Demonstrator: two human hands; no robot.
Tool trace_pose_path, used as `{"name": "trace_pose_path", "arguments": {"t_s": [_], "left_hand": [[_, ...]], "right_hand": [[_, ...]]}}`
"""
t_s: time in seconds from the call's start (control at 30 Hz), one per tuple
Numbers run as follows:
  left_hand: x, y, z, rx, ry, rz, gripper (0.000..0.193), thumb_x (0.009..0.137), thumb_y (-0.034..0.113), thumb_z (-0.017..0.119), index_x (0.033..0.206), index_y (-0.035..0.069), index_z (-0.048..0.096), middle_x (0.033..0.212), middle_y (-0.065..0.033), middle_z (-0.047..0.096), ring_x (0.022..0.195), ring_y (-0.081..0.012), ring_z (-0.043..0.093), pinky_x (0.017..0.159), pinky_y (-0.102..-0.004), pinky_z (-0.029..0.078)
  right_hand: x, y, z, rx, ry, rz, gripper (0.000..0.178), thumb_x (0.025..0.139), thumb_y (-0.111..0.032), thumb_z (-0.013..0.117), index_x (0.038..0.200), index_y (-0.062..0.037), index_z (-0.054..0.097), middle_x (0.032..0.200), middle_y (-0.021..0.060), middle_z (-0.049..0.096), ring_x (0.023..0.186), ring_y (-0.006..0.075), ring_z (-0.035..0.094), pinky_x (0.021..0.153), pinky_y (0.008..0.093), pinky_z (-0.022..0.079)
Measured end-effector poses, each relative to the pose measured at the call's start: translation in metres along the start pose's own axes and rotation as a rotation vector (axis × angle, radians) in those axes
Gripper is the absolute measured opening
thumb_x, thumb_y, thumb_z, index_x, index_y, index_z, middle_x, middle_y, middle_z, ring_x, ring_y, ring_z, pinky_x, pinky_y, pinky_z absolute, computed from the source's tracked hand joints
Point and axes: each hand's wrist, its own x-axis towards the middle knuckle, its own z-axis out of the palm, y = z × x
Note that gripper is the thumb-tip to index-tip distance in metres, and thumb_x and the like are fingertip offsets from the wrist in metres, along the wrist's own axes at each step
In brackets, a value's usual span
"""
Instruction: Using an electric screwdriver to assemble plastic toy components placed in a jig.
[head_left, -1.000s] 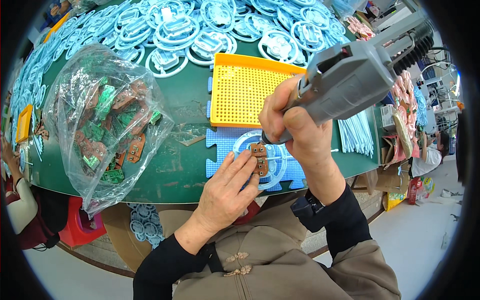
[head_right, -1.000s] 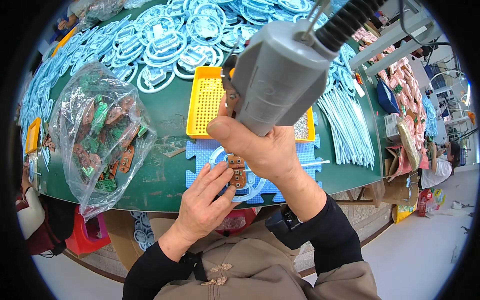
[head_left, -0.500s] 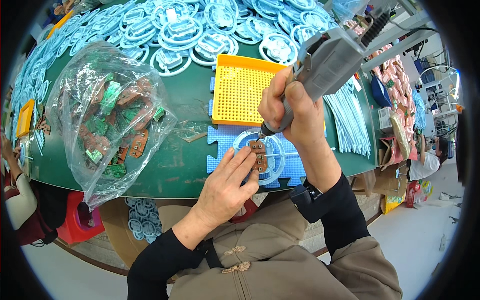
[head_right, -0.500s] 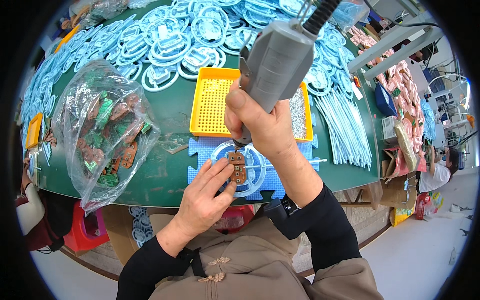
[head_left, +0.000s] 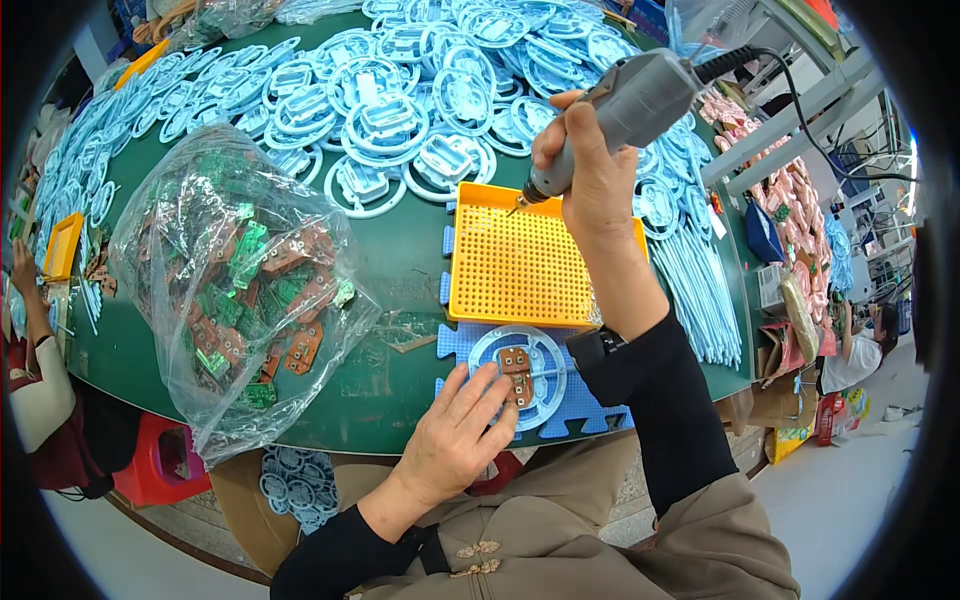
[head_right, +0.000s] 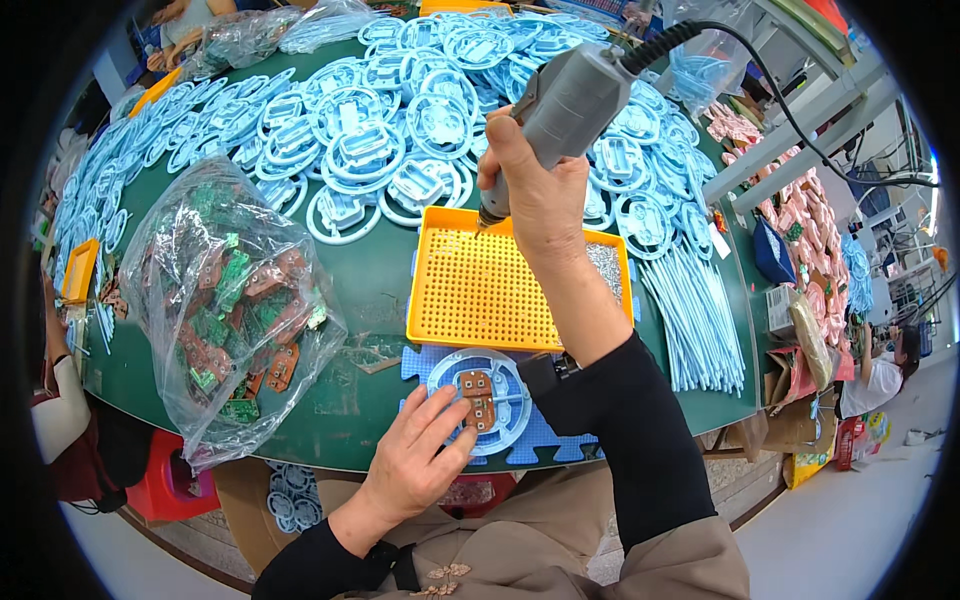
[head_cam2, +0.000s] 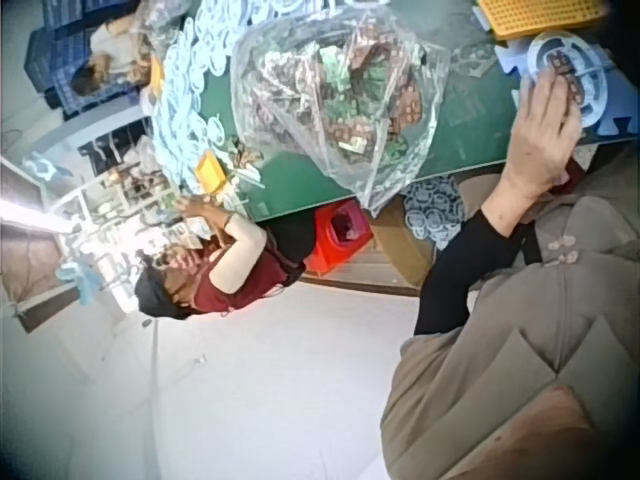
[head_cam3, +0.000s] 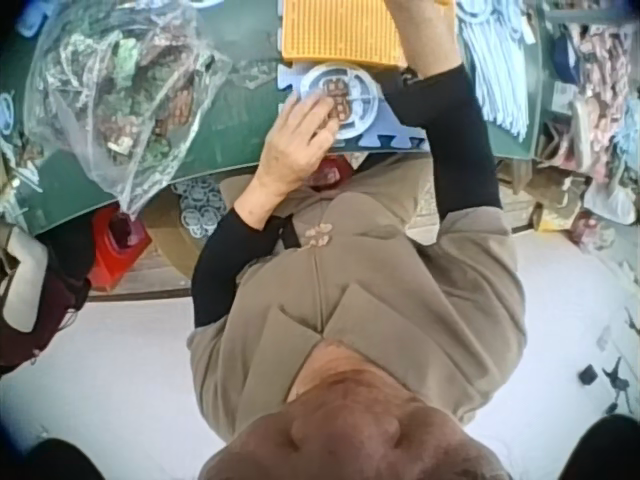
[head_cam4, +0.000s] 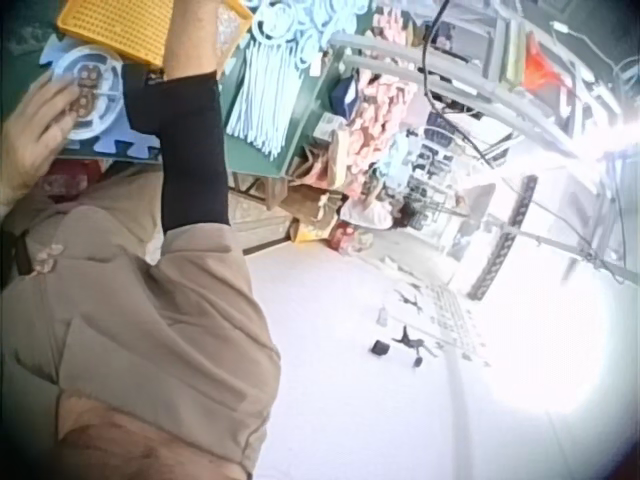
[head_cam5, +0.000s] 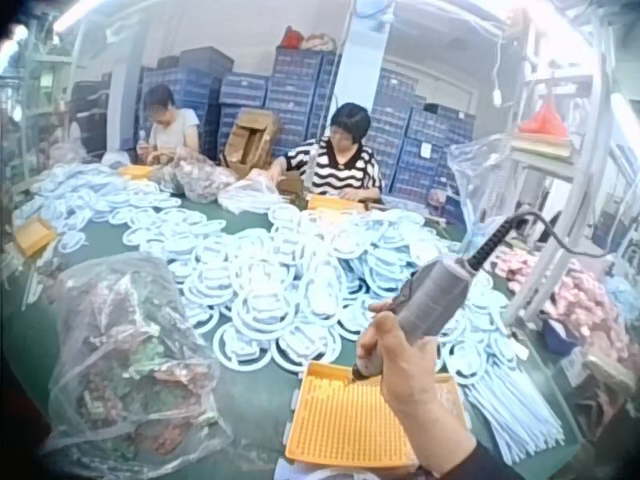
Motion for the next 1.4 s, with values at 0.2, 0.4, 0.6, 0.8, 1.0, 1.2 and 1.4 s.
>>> {"name": "trace_pose_path", "arguments": {"t_s": [0.2, 0.4, 0.6, 0.8, 1.0, 1.2, 1.4], "left_hand": [[0.002, -0.004, 0.000, -0.067, 0.009, -0.036, 0.035, 0.067, 0.010, 0.074, 0.099, 0.002, 0.063, 0.114, -0.0147, 0.061, 0.118, -0.0394, 0.053, 0.097, -0.0525, 0.050], [0.001, -0.005, 0.001, -0.039, -0.002, -0.010, 0.037, 0.066, 0.011, 0.075, 0.100, 0.000, 0.062, 0.115, -0.0152, 0.061, 0.119, -0.0391, 0.053, 0.096, -0.0524, 0.050], [0.001, 0.004, -0.009, -0.126, 0.065, -0.077, 0.041, 0.070, 0.020, 0.079, 0.104, 0.006, 0.063, 0.117, -0.0143, 0.058, 0.118, -0.0389, 0.052, 0.099, -0.0554, 0.044], [0.043, -0.006, -0.018, -0.054, 0.350, -0.241, 0.041, 0.067, 0.015, 0.082, 0.102, 0.007, 0.063, 0.110, -0.0127, 0.057, 0.110, -0.0366, 0.053, 0.101, -0.0555, 0.036], [0.049, -0.006, -0.013, -0.106, 0.329, -0.236, 0.023, 0.069, 0.004, 0.077, 0.087, 0.005, 0.064, 0.093, -0.0078, 0.061, 0.103, -0.0306, 0.056, 0.102, -0.0552, 0.033], [0.027, 0.012, -0.010, -0.138, 0.286, -0.188, 0.016, 0.071, 0.001, 0.074, 0.083, 0.005, 0.064, 0.088, -0.0058, 0.062, 0.101, -0.0299, 0.058, 0.106, -0.0571, 0.031], [0.007, 0.022, -0.002, -0.109, 0.152, -0.274, 0.039, 0.068, 0.016, 0.080, 0.102, 0.008, 0.063, 0.112, -0.0091, 0.055, 0.117, -0.0344, 0.049, 0.106, -0.0584, 0.030]], "right_hand": [[0.011, 0.023, 0.000, -0.054, 0.003, 0.002, 0.046, 0.084, -0.040, 0.075, 0.102, -0.0023, 0.056, 0.065, 0.0036, 0.058, 0.058, 0.0154, 0.057, 0.054, 0.0289, 0.045], [0.011, 0.028, -0.003, -0.082, 0.018, 0.030, 0.045, 0.083, -0.041, 0.076, 0.099, -0.0028, 0.057, 0.064, 0.0035, 0.058, 0.057, 0.0152, 0.057, 0.054, 0.0288, 0.045], [0.008, -0.004, 0.001, 0.059, 0.043, -0.045, 0.046, 0.082, -0.037, 0.078, 0.101, 0.0005, 0.059, 0.064, 0.0031, 0.058, 0.056, 0.0120, 0.056, 0.053, 0.0265, 0.046], [-0.046, -0.077, 0.012, 0.194, -0.048, -0.021, 0.050, 0.090, -0.042, 0.067, 0.106, 0.0037, 0.054, 0.066, 0.0052, 0.056, 0.058, 0.0154, 0.055, 0.055, 0.0280, 0.044], [-0.103, -0.096, 0.016, 0.082, -0.158, 0.023, 0.067, 0.085, -0.069, 0.055, 0.112, -0.0069, 0.054, 0.066, -0.0030, 0.048, 0.059, 0.0108, 0.045, 0.060, 0.0278, 0.037], [-0.134, -0.101, 0.018, 0.045, -0.212, 0.045, 0.070, 0.085, -0.069, 0.055, 0.113, -0.0055, 0.052, 0.063, -0.0019, 0.047, 0.054, 0.0117, 0.045, 0.052, 0.0269, 0.037], [-0.161, -0.094, 0.016, 0.037, -0.160, 0.173, 0.068, 0.081, -0.061, 0.068, 0.108, -0.0004, 0.054, 0.063, 0.0018, 0.051, 0.051, 0.0128, 0.048, 0.044, 0.0251, 0.034]]}}
